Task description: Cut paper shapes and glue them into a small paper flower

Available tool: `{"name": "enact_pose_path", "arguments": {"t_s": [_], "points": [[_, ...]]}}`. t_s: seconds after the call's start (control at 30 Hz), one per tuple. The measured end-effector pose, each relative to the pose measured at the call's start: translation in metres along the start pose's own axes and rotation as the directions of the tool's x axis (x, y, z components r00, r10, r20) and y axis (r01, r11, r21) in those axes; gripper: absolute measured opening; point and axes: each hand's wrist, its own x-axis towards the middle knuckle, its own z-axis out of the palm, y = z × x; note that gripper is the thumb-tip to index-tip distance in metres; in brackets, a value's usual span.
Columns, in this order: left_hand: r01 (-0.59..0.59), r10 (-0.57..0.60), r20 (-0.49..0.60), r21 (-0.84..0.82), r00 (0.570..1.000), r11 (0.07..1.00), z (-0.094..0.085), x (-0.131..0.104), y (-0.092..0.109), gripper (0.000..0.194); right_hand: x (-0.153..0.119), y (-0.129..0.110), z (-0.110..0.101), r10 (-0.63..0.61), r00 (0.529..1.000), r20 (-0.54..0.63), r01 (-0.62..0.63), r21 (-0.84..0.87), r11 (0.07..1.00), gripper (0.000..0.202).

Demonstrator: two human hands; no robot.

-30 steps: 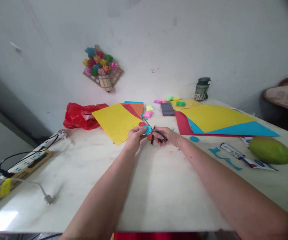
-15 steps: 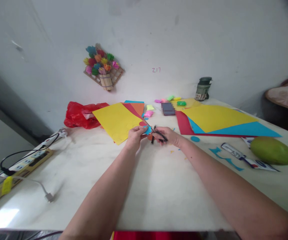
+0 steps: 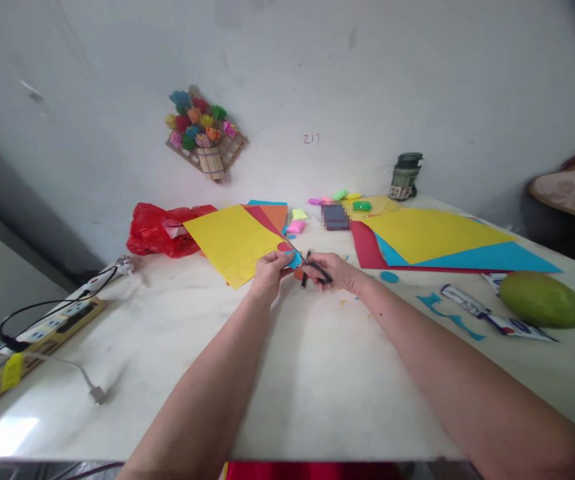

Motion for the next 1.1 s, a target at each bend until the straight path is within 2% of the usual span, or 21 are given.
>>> {"name": "enact_pose_path", "arguments": {"t_s": [0.9,1.1], "points": [[-0.017,0.017,0.002,-0.006,1.0,1.0,0.0,0.0,-0.001,0.022,-0.006,-0.018,0.007,0.039,0.999,-0.034,-0.039,-0.005,0.999,0.028],[-0.027,0.027,0.002,-0.014,1.0,1.0,0.0,0.0,-0.002,0.022,-0.004,-0.013,0.006,0.048,0.998,-0.027,-0.049,-0.014,0.999,0.031]]}}
